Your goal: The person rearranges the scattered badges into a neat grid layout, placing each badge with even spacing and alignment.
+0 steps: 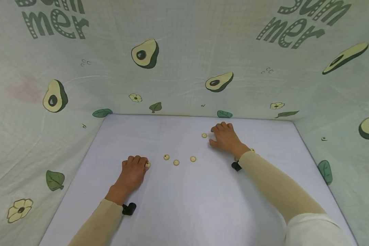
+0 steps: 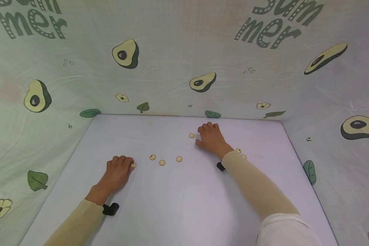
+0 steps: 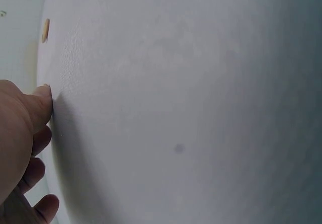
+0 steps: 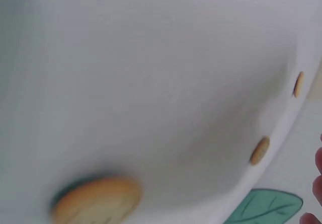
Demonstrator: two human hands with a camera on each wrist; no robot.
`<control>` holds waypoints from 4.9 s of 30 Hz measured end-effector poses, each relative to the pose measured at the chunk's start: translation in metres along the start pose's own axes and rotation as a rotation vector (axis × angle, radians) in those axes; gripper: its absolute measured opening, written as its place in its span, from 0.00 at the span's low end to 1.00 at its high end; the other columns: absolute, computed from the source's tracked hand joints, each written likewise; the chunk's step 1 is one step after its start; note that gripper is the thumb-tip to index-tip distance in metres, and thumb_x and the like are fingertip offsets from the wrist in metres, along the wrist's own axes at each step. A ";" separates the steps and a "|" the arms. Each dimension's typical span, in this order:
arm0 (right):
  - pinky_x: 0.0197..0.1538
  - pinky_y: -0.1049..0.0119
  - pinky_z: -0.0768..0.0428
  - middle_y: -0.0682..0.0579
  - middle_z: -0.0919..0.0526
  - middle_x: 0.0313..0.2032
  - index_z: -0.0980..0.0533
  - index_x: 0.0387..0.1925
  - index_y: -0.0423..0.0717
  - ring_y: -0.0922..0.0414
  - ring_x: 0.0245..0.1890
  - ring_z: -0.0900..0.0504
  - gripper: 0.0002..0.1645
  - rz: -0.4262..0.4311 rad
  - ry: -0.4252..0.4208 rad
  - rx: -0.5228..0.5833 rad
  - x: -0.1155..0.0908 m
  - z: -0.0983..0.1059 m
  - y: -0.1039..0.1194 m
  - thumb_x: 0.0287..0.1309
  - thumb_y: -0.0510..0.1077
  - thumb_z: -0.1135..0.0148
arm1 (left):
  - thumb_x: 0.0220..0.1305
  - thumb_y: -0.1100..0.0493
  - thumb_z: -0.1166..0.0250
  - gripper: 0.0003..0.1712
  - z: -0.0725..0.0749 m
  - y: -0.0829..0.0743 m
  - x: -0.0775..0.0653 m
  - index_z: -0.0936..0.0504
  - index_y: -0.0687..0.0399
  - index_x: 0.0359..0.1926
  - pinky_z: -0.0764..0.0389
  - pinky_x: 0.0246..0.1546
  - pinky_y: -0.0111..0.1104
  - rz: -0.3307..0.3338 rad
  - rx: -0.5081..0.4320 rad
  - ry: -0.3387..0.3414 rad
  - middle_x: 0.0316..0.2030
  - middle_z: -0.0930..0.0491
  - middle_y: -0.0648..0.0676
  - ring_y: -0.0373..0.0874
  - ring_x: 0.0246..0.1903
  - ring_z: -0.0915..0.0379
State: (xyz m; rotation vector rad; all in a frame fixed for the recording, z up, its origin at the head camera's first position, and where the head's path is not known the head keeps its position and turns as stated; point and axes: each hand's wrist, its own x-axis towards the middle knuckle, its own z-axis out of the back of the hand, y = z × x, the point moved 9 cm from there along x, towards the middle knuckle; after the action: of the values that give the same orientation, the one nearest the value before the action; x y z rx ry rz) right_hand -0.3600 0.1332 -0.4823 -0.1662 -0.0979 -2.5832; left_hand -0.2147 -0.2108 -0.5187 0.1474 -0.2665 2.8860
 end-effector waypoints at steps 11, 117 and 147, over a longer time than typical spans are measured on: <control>0.60 0.43 0.32 0.44 0.18 0.48 0.20 0.54 0.39 0.43 0.51 0.26 0.25 0.023 -0.070 -0.070 -0.064 0.025 -0.024 0.67 0.54 0.32 | 0.75 0.57 0.33 0.11 0.001 0.001 -0.001 0.21 0.58 0.51 0.28 0.50 0.57 0.034 -0.021 0.016 0.44 0.21 0.58 0.59 0.48 0.30; 0.53 0.46 0.30 0.51 0.16 0.40 0.13 0.41 0.46 0.50 0.44 0.23 0.12 0.005 -0.002 0.031 -0.122 0.008 -0.028 0.66 0.50 0.26 | 0.75 0.56 0.33 0.11 0.001 -0.001 0.003 0.22 0.58 0.50 0.28 0.47 0.55 0.019 -0.011 0.022 0.43 0.22 0.58 0.59 0.47 0.30; 0.55 0.43 0.31 0.47 0.21 0.37 0.21 0.36 0.42 0.46 0.42 0.28 0.13 0.082 -0.120 -0.087 -0.079 0.018 -0.023 0.59 0.49 0.35 | 0.75 0.57 0.33 0.11 -0.001 0.001 0.002 0.21 0.58 0.51 0.28 0.48 0.56 0.045 -0.033 0.032 0.43 0.22 0.58 0.59 0.48 0.30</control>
State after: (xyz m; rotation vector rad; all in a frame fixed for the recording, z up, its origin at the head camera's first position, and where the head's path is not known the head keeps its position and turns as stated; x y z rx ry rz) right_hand -0.3036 0.1951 -0.4766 -0.3506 -0.0224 -2.4959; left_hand -0.2169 -0.2110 -0.5197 0.0905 -0.3155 2.9236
